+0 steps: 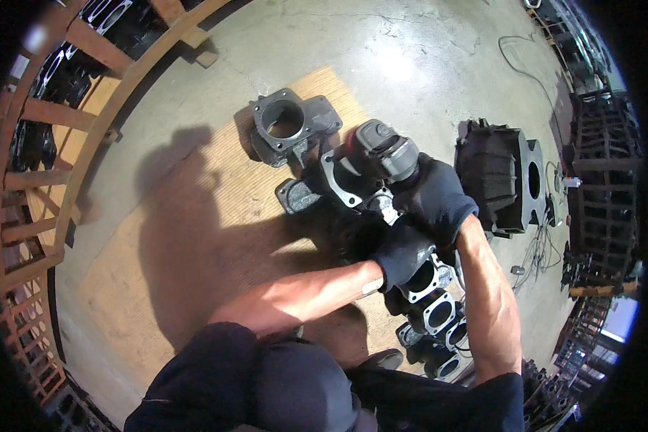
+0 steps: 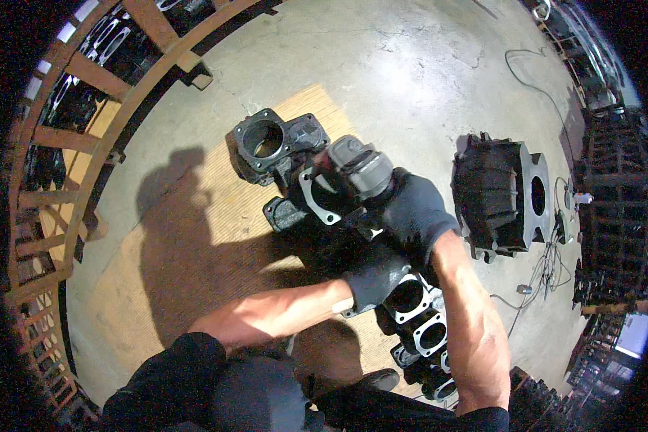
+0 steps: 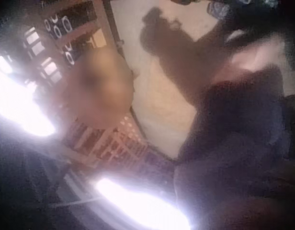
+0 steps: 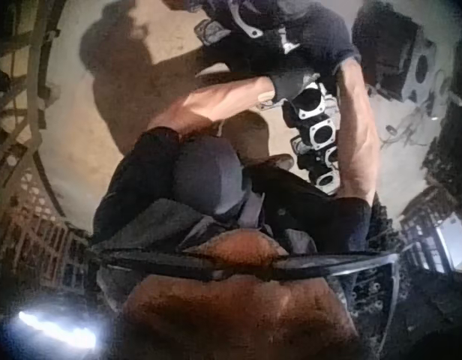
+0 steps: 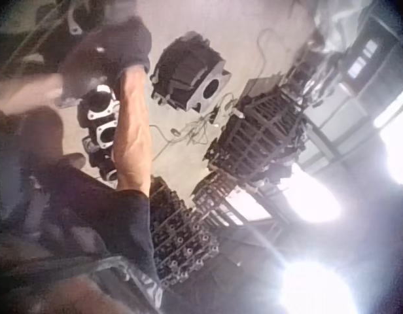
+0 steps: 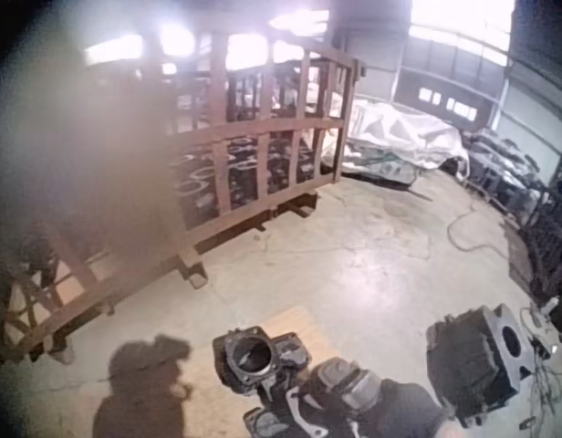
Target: The person uses an angle grinder to smooth the surfaces of several metal parts laid out on the floor. They systematically move from one part to the next, grinding the edges and inner surfaces.
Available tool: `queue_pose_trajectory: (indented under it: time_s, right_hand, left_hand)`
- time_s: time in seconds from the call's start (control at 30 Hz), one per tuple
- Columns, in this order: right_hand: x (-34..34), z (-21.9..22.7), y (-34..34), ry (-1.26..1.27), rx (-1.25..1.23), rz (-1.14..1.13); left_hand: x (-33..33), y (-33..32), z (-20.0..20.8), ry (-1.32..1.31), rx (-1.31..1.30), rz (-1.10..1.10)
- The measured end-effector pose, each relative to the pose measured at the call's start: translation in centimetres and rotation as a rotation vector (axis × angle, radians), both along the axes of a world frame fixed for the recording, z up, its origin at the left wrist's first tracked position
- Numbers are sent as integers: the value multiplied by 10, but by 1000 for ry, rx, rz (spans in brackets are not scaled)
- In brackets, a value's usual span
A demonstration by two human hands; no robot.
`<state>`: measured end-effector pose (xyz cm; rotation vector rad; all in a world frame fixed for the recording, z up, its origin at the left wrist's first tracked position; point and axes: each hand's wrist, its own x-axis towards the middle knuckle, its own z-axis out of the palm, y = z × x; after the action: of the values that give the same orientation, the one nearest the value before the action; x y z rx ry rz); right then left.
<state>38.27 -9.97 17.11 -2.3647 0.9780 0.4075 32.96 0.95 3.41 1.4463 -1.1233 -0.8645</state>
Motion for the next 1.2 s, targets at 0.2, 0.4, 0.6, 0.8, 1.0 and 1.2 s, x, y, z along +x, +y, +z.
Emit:
queue_pose_trajectory:
  time_s: [0.2,0.4,0.6,0.8,1.0,1.2]
  right_hand:
    - [-3,6,-9,43,4,1]
    - [10,5,7,76,56,2]
    - [-7,7,-16,49,-2,-43]
    - [-4,-5,-8,6,-41,17]
    - [1,-1,2,-1,2,24]
    - [-22,9,-9,89,-14,-71]
  left_hand:
    - [2,-5,14,51,-36,25]
    - [23,18,29,-98,146,-114]
    - [0,-21,11,304,-4,-60]
    - [-4,-10,-11,149,80,-96]
    - [29,18,35,-203,95,-96]
    - [14,-1,56,23,225,-238]
